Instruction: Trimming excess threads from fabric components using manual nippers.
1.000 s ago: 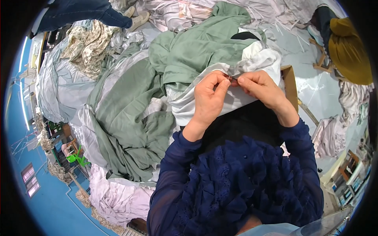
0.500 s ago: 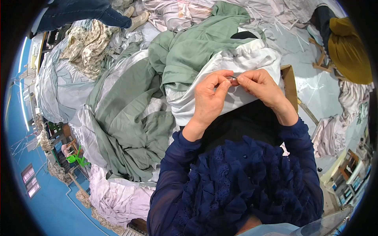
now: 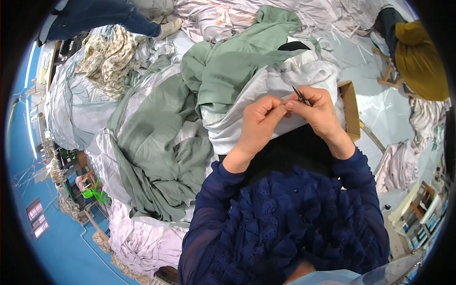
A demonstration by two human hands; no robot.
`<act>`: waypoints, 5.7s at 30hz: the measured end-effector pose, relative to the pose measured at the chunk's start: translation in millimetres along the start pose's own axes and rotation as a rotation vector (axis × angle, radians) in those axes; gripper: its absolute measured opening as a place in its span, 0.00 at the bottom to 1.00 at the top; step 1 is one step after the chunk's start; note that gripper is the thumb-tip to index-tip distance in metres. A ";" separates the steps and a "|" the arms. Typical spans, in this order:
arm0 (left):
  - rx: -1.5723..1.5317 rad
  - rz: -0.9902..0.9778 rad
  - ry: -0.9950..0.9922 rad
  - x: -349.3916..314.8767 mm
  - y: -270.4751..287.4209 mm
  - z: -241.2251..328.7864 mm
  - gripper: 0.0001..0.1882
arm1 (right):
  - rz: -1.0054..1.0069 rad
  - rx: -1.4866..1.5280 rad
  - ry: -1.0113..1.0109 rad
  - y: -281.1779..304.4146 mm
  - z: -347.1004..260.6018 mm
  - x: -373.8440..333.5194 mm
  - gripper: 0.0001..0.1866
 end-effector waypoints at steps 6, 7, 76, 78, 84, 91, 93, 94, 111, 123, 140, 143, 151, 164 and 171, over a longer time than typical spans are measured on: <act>-0.081 -0.077 0.115 -3.8 -14.8 -2.1 0.04 | 0.160 -0.138 0.059 31.1 -0.6 -19.2 0.05; -0.058 -0.093 0.135 -4.2 -15.1 -3.0 0.04 | 0.245 -0.100 0.014 44.9 -0.3 -27.3 0.05; -0.339 -0.064 0.289 44.9 66.6 -60.4 0.05 | 0.197 -0.085 0.194 -20.0 8.2 37.1 0.06; -0.340 -0.066 0.280 44.8 67.3 -56.3 0.06 | 0.237 -0.284 0.296 -4.1 11.2 32.5 0.06; -0.352 -0.030 0.270 44.8 67.2 -57.9 0.07 | 0.213 -0.544 0.270 -10.0 12.5 22.2 0.07; -0.341 -0.048 0.285 43.0 65.6 -53.6 0.07 | 0.255 -0.708 0.276 -21.5 7.4 24.9 0.07; -0.340 -0.036 0.280 41.3 63.2 -48.1 0.07 | 0.263 -0.729 0.262 -16.7 9.6 24.9 0.06; -0.339 -0.027 0.275 40.3 62.7 -45.5 0.07 | 0.249 -0.607 0.241 -13.8 13.2 25.3 0.05; -0.276 -0.048 0.264 44.3 62.5 -56.2 0.09 | 0.151 -0.271 0.168 -19.0 9.8 38.4 0.04; -0.352 0.005 0.288 43.1 72.0 -57.7 0.06 | 0.443 -0.726 0.182 110.5 16.4 -53.2 0.04; -0.159 -0.019 0.291 29.4 68.9 -43.4 0.06 | 0.355 -0.499 0.318 18.6 11.0 -37.4 0.06; -0.124 -0.019 0.246 26.9 63.6 -36.7 0.05 | 0.285 -0.339 0.180 -13.3 21.4 -14.1 0.06; -0.150 -0.032 0.264 21.9 59.7 -36.9 0.06 | 0.262 -0.276 0.089 -32.3 33.8 5.3 0.06; -0.174 -0.036 0.284 24.9 59.1 -43.5 0.05 | 0.238 -0.102 -0.023 -27.3 41.6 3.9 0.08; -0.175 -0.033 0.257 24.0 56.3 -42.3 0.05 | 0.254 -0.030 -0.104 -30.1 49.1 6.2 0.09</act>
Point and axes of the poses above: each hand's wrist, its own x-axis towards the middle knuckle, its own y-axis out of the back of the hand, z = x × y, the point moved 6 cm from there along x, towards the middle knuckle, and after that the axes turned 5 degrees about z, right-handed, at the moved point
